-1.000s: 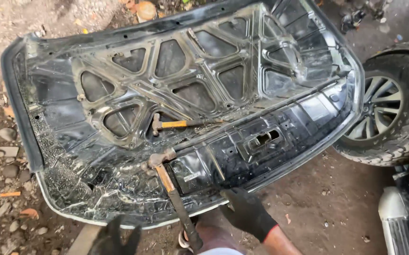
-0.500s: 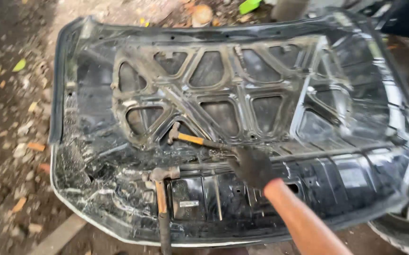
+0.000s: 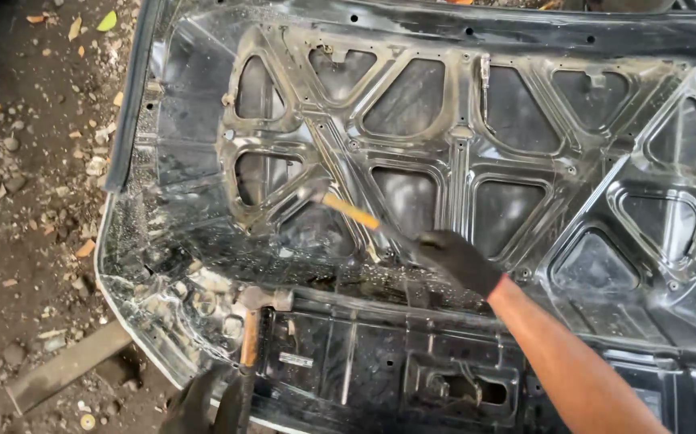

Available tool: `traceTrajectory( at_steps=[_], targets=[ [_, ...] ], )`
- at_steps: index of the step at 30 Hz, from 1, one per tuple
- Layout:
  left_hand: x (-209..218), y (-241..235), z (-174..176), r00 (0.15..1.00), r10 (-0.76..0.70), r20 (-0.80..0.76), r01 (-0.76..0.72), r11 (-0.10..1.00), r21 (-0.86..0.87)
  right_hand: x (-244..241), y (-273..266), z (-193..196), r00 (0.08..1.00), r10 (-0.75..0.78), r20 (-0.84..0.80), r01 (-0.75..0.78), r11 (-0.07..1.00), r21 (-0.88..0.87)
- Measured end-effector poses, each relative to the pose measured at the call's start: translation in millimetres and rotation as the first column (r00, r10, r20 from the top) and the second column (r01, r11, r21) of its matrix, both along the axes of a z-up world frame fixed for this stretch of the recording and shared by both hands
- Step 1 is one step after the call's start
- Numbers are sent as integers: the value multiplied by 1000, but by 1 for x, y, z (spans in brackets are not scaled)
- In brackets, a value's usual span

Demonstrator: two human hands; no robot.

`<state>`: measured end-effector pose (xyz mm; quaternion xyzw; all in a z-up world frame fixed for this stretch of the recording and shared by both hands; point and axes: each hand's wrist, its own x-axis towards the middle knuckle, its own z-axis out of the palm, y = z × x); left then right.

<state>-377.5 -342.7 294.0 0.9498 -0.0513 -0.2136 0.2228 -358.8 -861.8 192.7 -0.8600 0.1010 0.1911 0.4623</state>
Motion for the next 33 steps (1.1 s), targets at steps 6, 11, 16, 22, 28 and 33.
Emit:
traceTrajectory(
  at_steps=[6,11,16,22,28,33],
  targets=[
    [87,-182,-35,918,-326,224,375,899,-227,-37,-62,36,920,-237,311,327,903,-278],
    [134,-265,-187,807,-574,138,572,818,59,-108,-97,12,847,-427,317,531,711,-460],
    [163,-301,-242,844,-533,-51,524,842,-126,-185,-129,-6,785,-615,70,512,582,-631],
    [180,-306,-217,820,-325,-471,329,941,-75,-211,-157,-27,781,-623,-46,425,584,-692],
    [167,-307,-241,841,-384,-381,347,923,-165,-115,-167,4,897,-424,-125,171,594,-786],
    [157,-307,-258,819,-468,-334,454,883,-124,47,-247,-117,876,-245,415,467,641,-609]
  ],
)
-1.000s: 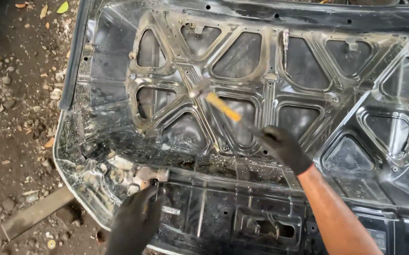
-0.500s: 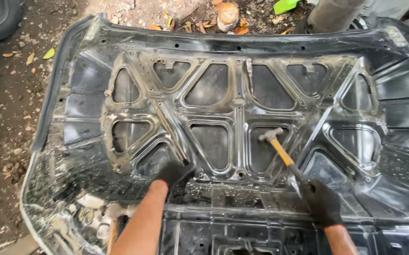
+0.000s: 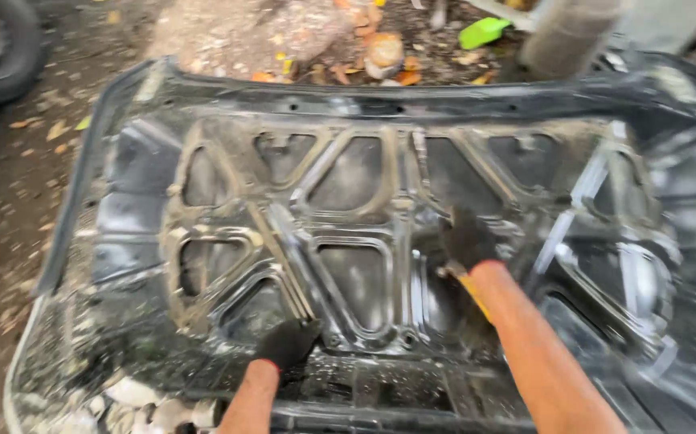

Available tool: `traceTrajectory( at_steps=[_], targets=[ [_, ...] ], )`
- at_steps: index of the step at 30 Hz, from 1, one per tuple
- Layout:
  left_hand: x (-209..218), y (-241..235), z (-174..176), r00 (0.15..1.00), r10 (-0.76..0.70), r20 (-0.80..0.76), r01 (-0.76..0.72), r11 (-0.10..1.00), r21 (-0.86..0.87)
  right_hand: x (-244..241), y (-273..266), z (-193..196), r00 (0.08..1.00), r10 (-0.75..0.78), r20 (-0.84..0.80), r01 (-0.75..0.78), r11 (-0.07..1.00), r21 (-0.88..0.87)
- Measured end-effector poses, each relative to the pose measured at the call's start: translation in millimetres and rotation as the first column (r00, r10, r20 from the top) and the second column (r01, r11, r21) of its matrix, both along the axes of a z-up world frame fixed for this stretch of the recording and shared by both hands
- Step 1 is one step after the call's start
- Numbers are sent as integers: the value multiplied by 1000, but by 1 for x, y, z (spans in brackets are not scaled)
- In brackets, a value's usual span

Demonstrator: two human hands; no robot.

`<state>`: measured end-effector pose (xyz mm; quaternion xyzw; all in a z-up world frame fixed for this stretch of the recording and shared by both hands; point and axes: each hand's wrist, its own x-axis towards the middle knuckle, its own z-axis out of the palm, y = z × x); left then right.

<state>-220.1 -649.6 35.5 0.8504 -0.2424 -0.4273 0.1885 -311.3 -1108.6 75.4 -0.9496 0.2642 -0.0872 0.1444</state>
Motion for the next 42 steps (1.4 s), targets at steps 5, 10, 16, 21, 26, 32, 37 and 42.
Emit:
traceTrajectory(
  at_steps=[5,10,16,21,26,32,37,42],
  targets=[
    [-9,0,35,986,142,85,-146,989,40,87,-45,-68,991,-22,-129,18,999,-32],
    [-12,-1,54,978,204,33,-205,978,24,99,-76,-98,917,29,-398,-167,933,-318],
    [-16,8,35,964,263,45,-248,946,-207,94,-17,-30,990,-134,-48,124,977,-175],
    [-23,5,83,886,384,259,-280,890,-360,60,26,-6,991,121,-60,-133,950,-281],
    [-27,51,212,692,458,559,-59,807,-588,20,274,209,999,-41,0,34,829,558],
    [-36,195,286,730,423,536,77,729,-680,-20,461,289,909,376,180,-416,838,352],
    [-34,352,275,898,381,219,0,499,-867,-27,664,353,602,734,314,-622,678,-392],
    [7,469,234,647,471,600,526,294,-798,-40,748,247,870,435,231,-488,824,287]
  ],
)
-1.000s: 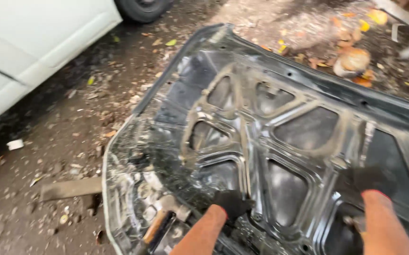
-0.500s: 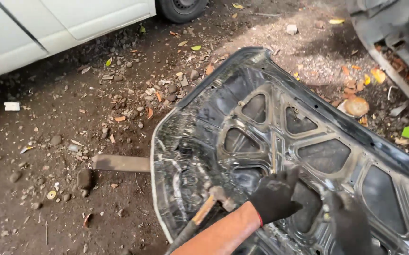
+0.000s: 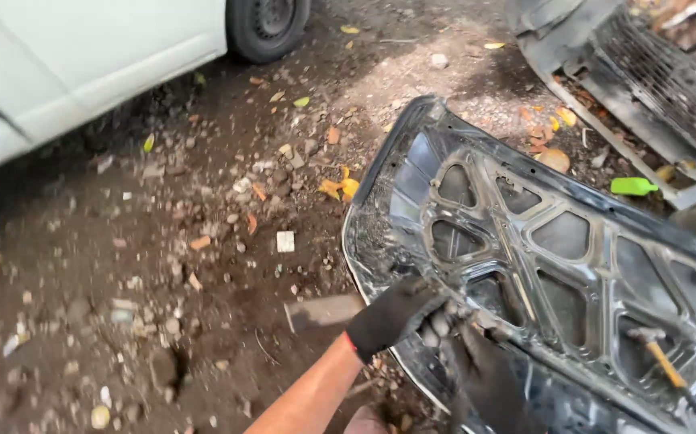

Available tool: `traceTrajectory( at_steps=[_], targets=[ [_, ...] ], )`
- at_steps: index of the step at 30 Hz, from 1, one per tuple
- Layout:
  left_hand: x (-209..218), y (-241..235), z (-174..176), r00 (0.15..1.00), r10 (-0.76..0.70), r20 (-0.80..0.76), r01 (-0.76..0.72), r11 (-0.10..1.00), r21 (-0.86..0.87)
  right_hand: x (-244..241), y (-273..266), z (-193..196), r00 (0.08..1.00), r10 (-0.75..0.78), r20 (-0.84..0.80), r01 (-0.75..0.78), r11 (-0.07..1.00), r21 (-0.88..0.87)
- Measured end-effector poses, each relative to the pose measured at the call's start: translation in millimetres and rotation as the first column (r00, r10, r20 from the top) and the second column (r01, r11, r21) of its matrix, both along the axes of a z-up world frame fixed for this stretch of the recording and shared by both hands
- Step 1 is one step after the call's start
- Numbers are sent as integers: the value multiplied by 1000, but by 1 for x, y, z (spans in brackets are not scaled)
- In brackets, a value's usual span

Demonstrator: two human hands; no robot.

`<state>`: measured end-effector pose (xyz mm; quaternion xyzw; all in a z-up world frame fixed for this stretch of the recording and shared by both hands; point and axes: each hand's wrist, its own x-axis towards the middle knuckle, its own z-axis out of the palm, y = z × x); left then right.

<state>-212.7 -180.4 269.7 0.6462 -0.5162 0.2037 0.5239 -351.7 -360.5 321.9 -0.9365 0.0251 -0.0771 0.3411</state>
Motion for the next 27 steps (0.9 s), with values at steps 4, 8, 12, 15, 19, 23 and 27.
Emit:
traceTrajectory(
  at_steps=[4,8,12,15,19,23,27],
  targets=[
    [42,43,-6,-148,-460,-876,376,793,-480,27,64,14,976,-118,-182,152,971,186],
    [109,55,-34,-310,-450,-837,320,780,-538,98,83,9,987,37,158,-48,997,65],
    [223,64,-127,29,-151,-988,405,906,-127,181,97,-16,909,-305,-284,224,932,-284],
    [282,60,-194,75,-9,-997,342,940,17,232,96,-44,840,-348,-417,238,926,-293],
    [346,51,-240,262,300,-917,291,882,371,293,102,-81,727,-370,-578,190,918,-349],
    [398,23,-305,700,352,-622,182,754,631,324,98,-115,637,-413,-650,242,909,-340],
    [423,10,-301,565,363,-741,434,634,641,344,104,-134,696,-484,-530,335,872,-357]
  ],
)
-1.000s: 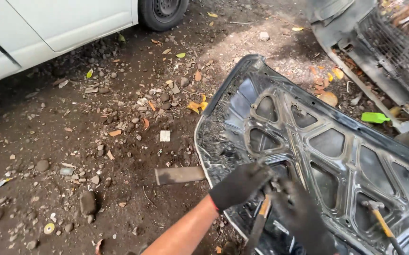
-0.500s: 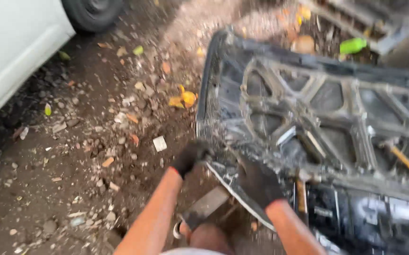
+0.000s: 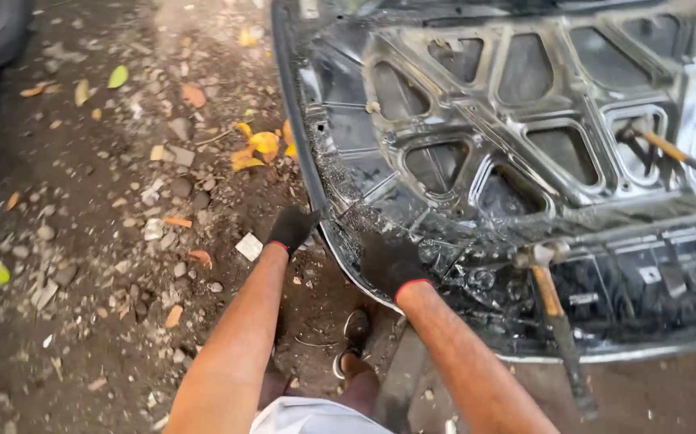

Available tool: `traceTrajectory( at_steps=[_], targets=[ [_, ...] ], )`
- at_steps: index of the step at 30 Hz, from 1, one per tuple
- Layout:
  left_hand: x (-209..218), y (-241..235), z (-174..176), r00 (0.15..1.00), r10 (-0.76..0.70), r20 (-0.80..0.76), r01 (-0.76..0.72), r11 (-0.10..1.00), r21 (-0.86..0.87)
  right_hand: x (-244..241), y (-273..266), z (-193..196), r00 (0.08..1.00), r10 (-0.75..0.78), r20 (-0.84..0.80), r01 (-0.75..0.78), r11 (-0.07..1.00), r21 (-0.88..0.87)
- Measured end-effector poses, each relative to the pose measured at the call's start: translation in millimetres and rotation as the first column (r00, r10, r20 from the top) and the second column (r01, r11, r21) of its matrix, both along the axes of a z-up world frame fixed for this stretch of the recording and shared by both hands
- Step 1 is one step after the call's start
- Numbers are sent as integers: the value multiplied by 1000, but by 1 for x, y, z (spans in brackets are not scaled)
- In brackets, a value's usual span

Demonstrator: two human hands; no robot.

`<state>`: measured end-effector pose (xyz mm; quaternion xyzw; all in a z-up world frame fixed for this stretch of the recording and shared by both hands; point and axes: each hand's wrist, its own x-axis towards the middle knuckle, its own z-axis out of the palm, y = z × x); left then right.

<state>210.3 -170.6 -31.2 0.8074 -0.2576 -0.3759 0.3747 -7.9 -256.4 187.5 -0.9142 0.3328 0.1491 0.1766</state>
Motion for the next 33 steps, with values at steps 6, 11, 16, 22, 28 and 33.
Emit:
traceTrajectory(
  at_steps=[6,11,16,22,28,33],
  targets=[
    [27,-14,-9,945,-300,127,300,954,21,43,17,15,987,-62,-149,58,998,-32],
    [32,-17,-75,703,-515,491,603,797,-26,53,34,8,982,-149,-117,145,989,-41],
    [28,0,-28,737,-195,-647,75,975,-208,56,63,6,969,-238,-68,233,970,-77],
    [36,1,-7,805,-313,-503,201,943,-266,60,52,14,952,-304,30,303,953,25],
    [40,-4,13,653,-116,-749,50,993,-110,72,47,6,947,-317,-47,319,946,63],
    [52,-6,-21,704,-675,223,706,626,-331,54,64,-16,894,-445,-49,447,890,83]
  ],
)
